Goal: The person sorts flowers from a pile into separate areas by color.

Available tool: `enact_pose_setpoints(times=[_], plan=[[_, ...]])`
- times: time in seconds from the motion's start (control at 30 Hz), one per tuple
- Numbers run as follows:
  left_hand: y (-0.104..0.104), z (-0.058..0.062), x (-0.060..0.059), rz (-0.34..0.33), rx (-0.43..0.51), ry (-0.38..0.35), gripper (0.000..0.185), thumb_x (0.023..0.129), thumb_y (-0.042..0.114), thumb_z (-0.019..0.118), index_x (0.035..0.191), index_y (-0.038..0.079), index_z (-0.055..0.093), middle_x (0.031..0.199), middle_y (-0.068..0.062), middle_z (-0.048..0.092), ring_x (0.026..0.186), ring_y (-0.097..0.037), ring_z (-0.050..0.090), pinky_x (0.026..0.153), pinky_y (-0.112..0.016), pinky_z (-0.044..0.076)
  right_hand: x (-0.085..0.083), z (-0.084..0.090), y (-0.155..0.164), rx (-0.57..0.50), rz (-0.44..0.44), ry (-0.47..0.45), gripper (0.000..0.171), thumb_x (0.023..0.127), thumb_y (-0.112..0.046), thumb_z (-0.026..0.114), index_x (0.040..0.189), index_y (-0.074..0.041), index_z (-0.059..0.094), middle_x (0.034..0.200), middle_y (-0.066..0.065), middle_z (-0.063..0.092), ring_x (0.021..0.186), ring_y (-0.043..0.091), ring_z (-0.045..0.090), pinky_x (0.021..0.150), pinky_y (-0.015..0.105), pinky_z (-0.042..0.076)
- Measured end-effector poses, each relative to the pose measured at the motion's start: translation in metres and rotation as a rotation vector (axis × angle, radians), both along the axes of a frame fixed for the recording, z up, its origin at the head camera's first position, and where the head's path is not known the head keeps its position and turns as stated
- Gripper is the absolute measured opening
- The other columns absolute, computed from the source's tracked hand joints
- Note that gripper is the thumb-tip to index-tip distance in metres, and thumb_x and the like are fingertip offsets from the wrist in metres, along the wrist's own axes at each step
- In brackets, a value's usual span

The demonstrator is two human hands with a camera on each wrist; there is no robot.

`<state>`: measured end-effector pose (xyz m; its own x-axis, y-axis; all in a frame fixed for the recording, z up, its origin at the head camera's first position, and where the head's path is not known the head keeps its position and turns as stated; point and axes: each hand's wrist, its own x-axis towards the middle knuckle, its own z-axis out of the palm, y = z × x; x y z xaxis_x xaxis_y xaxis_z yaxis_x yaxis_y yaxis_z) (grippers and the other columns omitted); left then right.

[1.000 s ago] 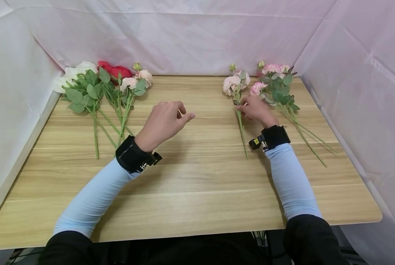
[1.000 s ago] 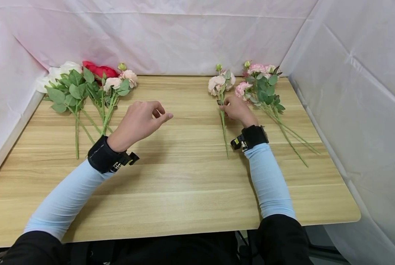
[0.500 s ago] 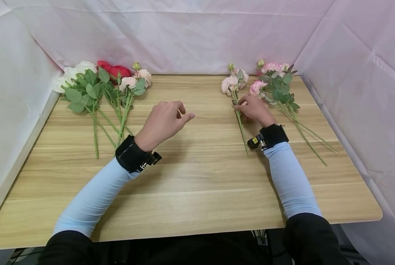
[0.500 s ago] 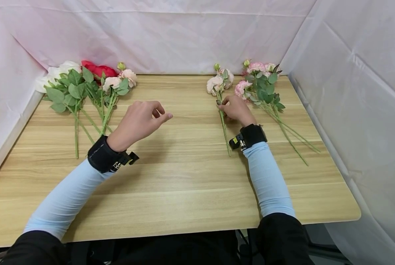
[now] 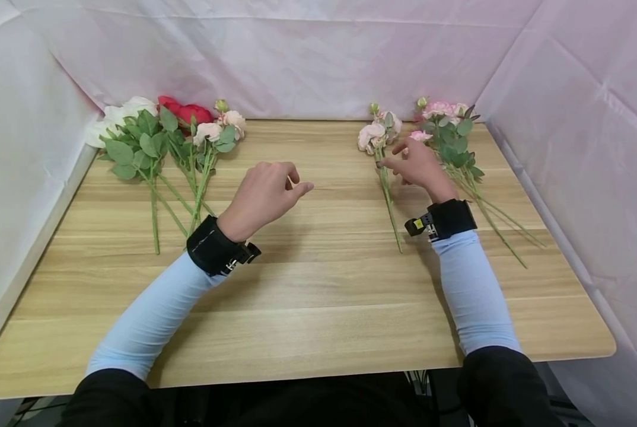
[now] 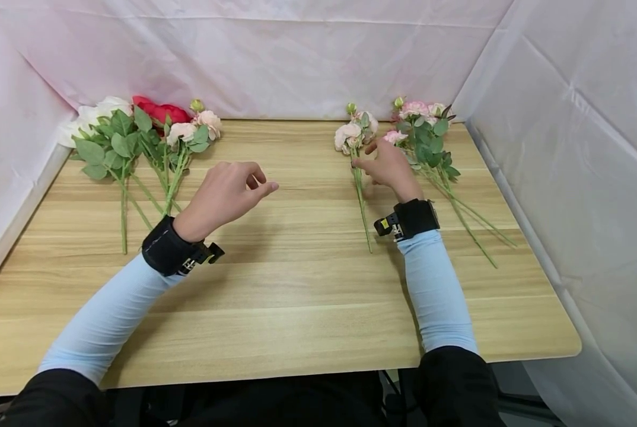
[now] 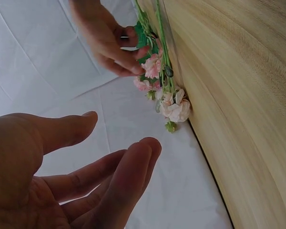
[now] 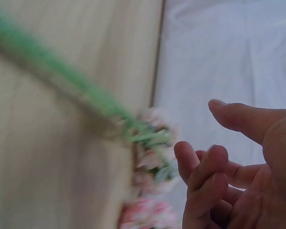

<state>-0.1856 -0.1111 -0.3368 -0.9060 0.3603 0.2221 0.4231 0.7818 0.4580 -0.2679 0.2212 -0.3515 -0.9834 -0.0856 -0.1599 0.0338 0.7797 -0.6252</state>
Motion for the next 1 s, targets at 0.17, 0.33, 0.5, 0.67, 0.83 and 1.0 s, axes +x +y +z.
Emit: enact_pose_setpoints(times=[0.17,0.33,0.5,0.67,0.83,1.0], plan=[[0.000,-0.001,-0.001,0.006,-0.013,-0.006,0.036,0.099,0.040,0.069,0.097,0.005,0.076,0.083,-0.010,0.075,0.073,-0.025,0.068,0.068,-0.040,0.052,0.013,0.021,-0.019,-0.013,0.070,0.084,0.050,0.100,-0.045,0.065,0.134,-0.009,0.058,0.107,0.019,0.071,0.076,0.036,0.070,0.071,0.041,0.057],[-0.001,-0.001,-0.002,0.008,-0.022,-0.014,0.036,0.099,0.040,0.069,0.097,0.006,0.075,0.083,-0.009,0.075,0.073,-0.025,0.068,0.067,-0.039,0.052,0.030,0.037,-0.045,-0.038,0.157,0.134,0.039,0.102,-0.040,0.064,0.128,-0.011,0.062,0.103,0.016,0.069,0.070,0.024,0.070,0.068,0.033,0.057],[-0.001,-0.001,-0.001,0.006,-0.024,-0.028,0.035,0.099,0.040,0.069,0.097,0.006,0.075,0.083,-0.008,0.074,0.073,-0.024,0.067,0.066,-0.039,0.052,0.044,0.039,-0.071,-0.057,0.265,0.196,0.027,0.100,-0.027,0.069,0.120,-0.009,0.065,0.098,0.015,0.074,0.069,0.022,0.073,0.066,0.033,0.059],[-0.001,-0.001,-0.002,0.002,-0.028,-0.037,0.034,0.099,0.040,0.070,0.097,0.006,0.075,0.083,-0.008,0.074,0.073,-0.024,0.067,0.066,-0.038,0.052,0.051,0.031,-0.089,0.000,0.406,0.222,0.011,0.099,-0.013,0.066,0.107,-0.007,0.070,0.088,0.012,0.075,0.071,0.025,0.074,0.064,0.032,0.055],[-0.001,-0.001,-0.004,-0.044,-0.035,-0.042,0.031,0.098,0.036,0.072,0.097,0.006,0.076,0.086,-0.009,0.076,0.073,-0.023,0.068,0.069,-0.037,0.054,0.050,0.023,-0.096,0.078,0.492,0.227,0.008,0.097,-0.009,0.065,0.098,-0.007,0.073,0.083,0.008,0.077,0.069,0.017,0.072,0.064,0.031,0.052],[-0.004,-0.002,-0.009,-0.074,-0.068,-0.051,0.031,0.098,0.035,0.071,0.100,0.005,0.076,0.090,-0.011,0.077,0.074,-0.024,0.070,0.071,-0.039,0.055,0.050,0.023,-0.097,0.072,0.491,0.214,0.009,0.097,-0.008,0.066,0.099,-0.005,0.074,0.084,0.010,0.077,0.070,0.019,0.073,0.064,0.032,0.053]])
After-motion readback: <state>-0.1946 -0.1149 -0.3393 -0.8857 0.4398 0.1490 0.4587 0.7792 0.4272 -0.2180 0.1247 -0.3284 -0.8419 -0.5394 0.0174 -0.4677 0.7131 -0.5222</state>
